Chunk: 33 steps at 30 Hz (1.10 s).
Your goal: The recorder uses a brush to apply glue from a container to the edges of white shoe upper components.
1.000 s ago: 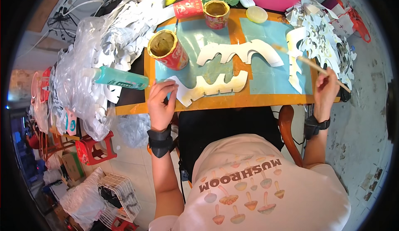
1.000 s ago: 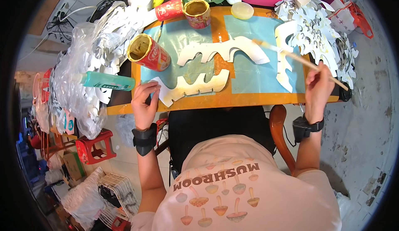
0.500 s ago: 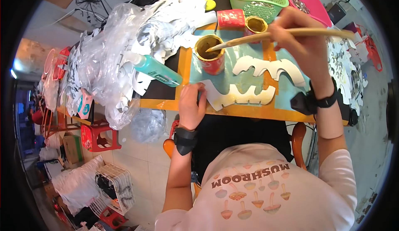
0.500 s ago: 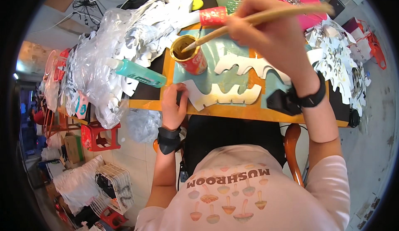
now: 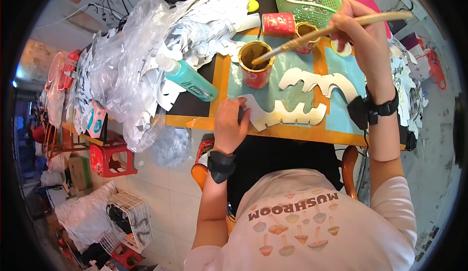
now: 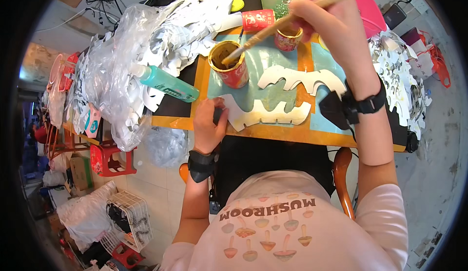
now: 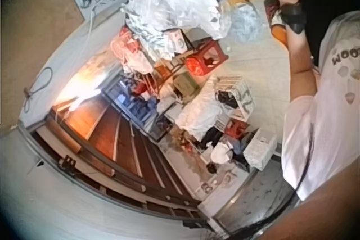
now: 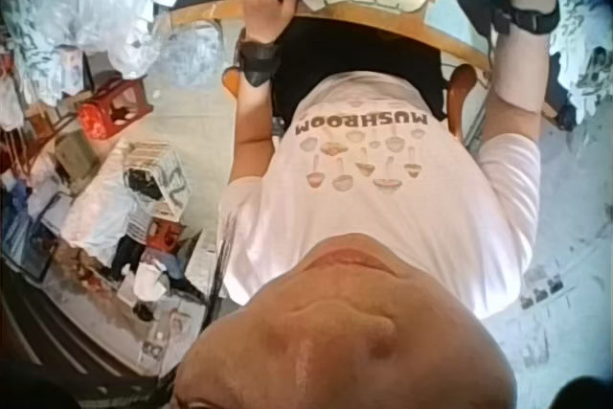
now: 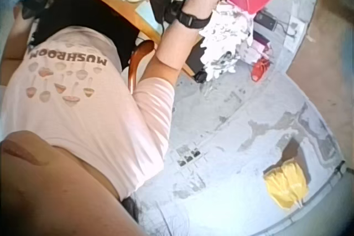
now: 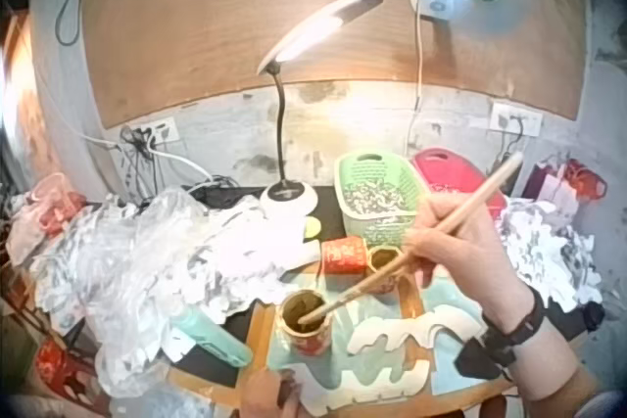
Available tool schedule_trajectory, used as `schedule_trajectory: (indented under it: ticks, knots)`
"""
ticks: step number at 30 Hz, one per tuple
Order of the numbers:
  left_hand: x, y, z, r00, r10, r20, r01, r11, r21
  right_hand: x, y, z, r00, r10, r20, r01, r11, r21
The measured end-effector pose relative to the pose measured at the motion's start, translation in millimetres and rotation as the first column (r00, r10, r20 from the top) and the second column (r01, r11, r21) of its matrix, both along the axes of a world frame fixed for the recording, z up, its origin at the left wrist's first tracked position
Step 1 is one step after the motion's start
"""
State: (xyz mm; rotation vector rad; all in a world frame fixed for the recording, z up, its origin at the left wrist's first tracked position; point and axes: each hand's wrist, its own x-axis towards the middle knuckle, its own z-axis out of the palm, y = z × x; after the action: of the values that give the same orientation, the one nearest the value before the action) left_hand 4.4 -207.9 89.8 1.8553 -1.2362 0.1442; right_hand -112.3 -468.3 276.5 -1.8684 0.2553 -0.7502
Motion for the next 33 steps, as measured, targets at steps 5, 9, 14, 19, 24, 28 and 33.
schedule_trajectory:
  ticks: [5, 9, 14, 19, 24, 28, 33]
  knots:
    - [-1, -1, 0, 1.0, 0.01, -0.011, -0.01, 1.0, -0.009, -46, -22, -18, 0.998, 0.002, 0.069, -0.018, 0.973, 0.23]
    - [-2, -1, 4, 0.999, 0.009, -0.037, -0.009, 1.0, 0.008, -80, -37, -37, 0.987, -0.104, 0.125, 0.082, 0.982, 0.168]
    - [-2, -1, 5, 0.999, 0.008, -0.052, -0.006, 0.999, 0.033, -115, -46, -53, 0.734, -0.409, 0.542, 0.001, 0.799, 0.602]
    - [-3, -1, 5, 0.998, 0.022, -0.057, -0.02, 0.999, 0.036, -147, -35, -61, 0.629, -0.201, 0.751, -0.539, 0.583, 0.607]
    - [-3, -4, 3, 0.999, 0.016, -0.036, -0.015, 1.0, 0.018, -186, -20, -113, 0.912, -0.098, 0.399, -0.161, 0.808, 0.567]
    - [-3, -4, 3, 0.998, 0.022, -0.051, -0.021, 1.0, 0.017, -197, 3, -133, 0.991, -0.088, 0.101, 0.037, 0.906, 0.423]
    - [-4, -5, 3, 0.998, 0.028, -0.059, -0.027, 0.999, 0.02, -203, 9, -145, 0.998, -0.059, 0.006, 0.052, 0.925, 0.376]
